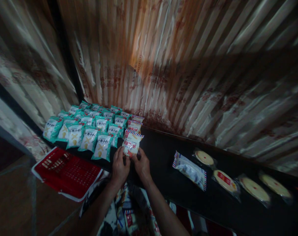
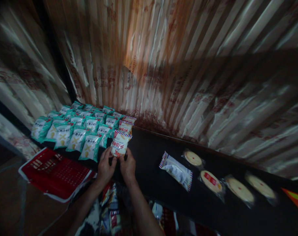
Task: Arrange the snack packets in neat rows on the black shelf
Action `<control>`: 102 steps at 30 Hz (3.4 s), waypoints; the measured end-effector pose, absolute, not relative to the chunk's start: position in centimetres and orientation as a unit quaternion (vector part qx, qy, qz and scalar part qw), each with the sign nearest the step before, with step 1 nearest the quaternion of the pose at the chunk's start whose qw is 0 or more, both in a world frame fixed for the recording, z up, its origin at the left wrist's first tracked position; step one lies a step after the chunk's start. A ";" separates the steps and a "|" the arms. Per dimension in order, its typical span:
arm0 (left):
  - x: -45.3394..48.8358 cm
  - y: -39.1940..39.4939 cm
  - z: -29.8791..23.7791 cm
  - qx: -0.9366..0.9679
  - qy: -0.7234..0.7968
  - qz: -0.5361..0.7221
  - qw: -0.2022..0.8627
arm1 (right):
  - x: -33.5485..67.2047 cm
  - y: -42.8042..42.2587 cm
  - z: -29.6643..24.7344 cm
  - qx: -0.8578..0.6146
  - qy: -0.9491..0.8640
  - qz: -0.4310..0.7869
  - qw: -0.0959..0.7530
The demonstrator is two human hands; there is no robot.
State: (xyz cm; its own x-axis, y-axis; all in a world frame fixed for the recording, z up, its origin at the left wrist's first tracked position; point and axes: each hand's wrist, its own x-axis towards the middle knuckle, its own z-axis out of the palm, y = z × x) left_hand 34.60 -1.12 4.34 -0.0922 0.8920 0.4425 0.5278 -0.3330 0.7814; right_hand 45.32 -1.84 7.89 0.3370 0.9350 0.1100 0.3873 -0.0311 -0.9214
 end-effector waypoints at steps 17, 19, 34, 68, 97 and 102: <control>35.3 1.7 4.9 0.685 0.533 0.470 0.156 | 45.2 0.9 7.9 -0.635 -0.496 0.309 0.505; 35.4 1.9 4.8 0.684 0.538 0.468 0.155 | 45.2 1.1 8.0 -0.640 -0.498 0.309 0.497; 35.6 2.2 4.3 0.664 0.568 0.455 0.171 | 44.9 1.8 6.1 -0.638 -0.506 0.232 0.532; 35.5 2.0 4.0 0.706 0.539 0.439 0.135 | 44.8 1.2 5.0 -0.668 -0.516 0.204 0.495; 38.6 -8.9 2.1 0.738 0.518 0.418 0.109 | 46.4 -9.9 6.6 -0.670 -0.551 0.171 0.468; 38.7 -10.7 1.7 0.745 0.514 0.408 0.123 | 46.6 -12.1 6.7 -0.657 -0.564 0.168 0.471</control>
State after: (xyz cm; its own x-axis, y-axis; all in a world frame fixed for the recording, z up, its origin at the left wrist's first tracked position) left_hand 38.69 -10.66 1.69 0.1402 0.8652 0.4814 0.6652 -0.4424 0.6015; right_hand 46.63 -12.07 6.69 0.3079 0.8994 0.3104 0.5834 0.0792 -0.8083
